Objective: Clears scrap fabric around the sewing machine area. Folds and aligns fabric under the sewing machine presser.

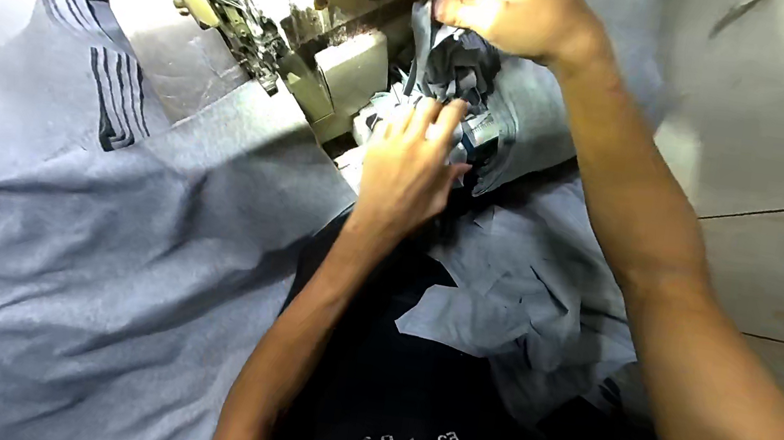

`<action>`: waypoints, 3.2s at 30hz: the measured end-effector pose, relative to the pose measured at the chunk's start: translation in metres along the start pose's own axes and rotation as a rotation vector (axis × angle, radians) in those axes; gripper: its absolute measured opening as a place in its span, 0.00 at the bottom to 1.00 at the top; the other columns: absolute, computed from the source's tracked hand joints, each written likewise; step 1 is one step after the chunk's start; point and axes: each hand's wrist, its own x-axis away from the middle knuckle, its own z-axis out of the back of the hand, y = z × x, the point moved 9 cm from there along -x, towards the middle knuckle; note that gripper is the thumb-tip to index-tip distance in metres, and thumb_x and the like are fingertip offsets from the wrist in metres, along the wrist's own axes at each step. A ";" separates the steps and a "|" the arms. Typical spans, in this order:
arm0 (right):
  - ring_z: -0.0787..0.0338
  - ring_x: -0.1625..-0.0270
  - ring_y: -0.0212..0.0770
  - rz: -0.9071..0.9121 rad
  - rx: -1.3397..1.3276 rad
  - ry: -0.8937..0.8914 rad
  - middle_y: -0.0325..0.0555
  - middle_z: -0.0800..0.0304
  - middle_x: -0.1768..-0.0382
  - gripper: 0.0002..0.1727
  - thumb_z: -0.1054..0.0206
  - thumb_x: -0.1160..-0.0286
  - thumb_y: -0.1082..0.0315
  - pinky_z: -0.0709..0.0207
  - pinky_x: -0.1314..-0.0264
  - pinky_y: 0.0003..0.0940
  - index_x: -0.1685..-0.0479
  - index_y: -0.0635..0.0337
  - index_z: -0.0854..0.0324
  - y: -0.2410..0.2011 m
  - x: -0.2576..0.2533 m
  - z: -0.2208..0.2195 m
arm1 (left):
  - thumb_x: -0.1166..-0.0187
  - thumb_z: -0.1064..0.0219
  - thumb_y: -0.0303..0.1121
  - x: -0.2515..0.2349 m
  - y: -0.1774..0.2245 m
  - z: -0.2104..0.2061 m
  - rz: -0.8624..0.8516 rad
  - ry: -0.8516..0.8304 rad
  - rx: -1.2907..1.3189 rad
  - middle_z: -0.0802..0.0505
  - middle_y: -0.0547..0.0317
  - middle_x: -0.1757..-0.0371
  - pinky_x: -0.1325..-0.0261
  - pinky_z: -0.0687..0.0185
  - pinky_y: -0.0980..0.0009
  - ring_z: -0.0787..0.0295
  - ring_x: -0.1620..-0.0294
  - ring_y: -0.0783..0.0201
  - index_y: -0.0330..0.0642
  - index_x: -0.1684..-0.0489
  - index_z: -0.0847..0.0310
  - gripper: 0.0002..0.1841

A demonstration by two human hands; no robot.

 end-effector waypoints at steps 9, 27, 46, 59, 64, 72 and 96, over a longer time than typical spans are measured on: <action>0.16 0.33 0.48 -0.068 0.413 -0.056 0.50 0.15 0.34 0.23 0.33 0.20 0.57 0.22 0.29 0.46 0.29 0.54 0.20 0.010 0.040 0.005 | 0.17 0.34 0.30 0.006 -0.023 0.010 0.087 0.175 0.164 0.08 0.52 0.60 0.49 0.17 0.59 0.12 0.54 0.54 0.41 0.53 0.09 0.07; 0.12 0.67 0.30 -0.037 -0.560 0.257 0.41 0.07 0.67 0.08 0.35 0.16 0.70 0.16 0.63 0.25 0.56 0.66 0.11 -0.070 0.156 -0.105 | 0.14 0.36 0.28 0.014 -0.062 0.157 0.007 0.265 0.266 0.13 0.52 0.48 0.50 0.10 0.70 0.11 0.53 0.67 0.37 0.43 0.14 0.09; 0.17 0.74 0.37 -0.260 0.234 0.391 0.39 0.13 0.72 0.18 0.32 0.17 0.56 0.22 0.72 0.38 0.37 0.56 0.15 -0.033 0.190 -0.140 | 0.13 0.40 0.27 0.031 -0.080 0.134 0.016 0.113 0.085 0.14 0.47 0.51 0.53 0.14 0.72 0.13 0.55 0.64 0.37 0.46 0.12 0.11; 0.12 0.62 0.26 -0.089 -0.020 0.267 0.40 0.08 0.59 0.11 0.37 0.15 0.63 0.18 0.56 0.24 0.52 0.59 0.11 -0.007 0.100 -0.056 | 0.17 0.36 0.24 0.090 -0.061 0.065 0.180 0.077 0.167 0.14 0.48 0.51 0.62 0.13 0.69 0.13 0.62 0.62 0.36 0.41 0.16 0.11; 0.15 0.67 0.22 -0.041 -0.228 0.212 0.37 0.10 0.62 0.08 0.35 0.16 0.68 0.19 0.63 0.18 0.51 0.64 0.14 -0.001 0.071 -0.043 | 0.17 0.35 0.25 0.083 -0.062 0.048 0.228 0.097 0.395 0.14 0.52 0.50 0.61 0.09 0.73 0.11 0.62 0.68 0.38 0.39 0.19 0.11; 0.13 0.67 0.28 -0.093 -0.439 0.149 0.38 0.08 0.62 0.12 0.30 0.20 0.69 0.19 0.65 0.22 0.43 0.63 0.16 0.000 0.059 -0.045 | 0.15 0.36 0.26 0.043 -0.083 0.015 0.338 0.147 0.770 0.11 0.50 0.47 0.52 0.03 0.66 0.06 0.57 0.63 0.32 0.37 0.18 0.13; 0.10 0.61 0.33 -0.068 -0.351 0.372 0.45 0.11 0.55 0.16 0.27 0.26 0.72 0.14 0.59 0.29 0.42 0.66 0.19 0.033 0.040 -0.044 | 0.14 0.33 0.34 0.092 -0.085 0.021 0.448 0.089 0.363 0.10 0.54 0.61 0.67 0.14 0.66 0.12 0.69 0.63 0.43 0.47 0.20 0.07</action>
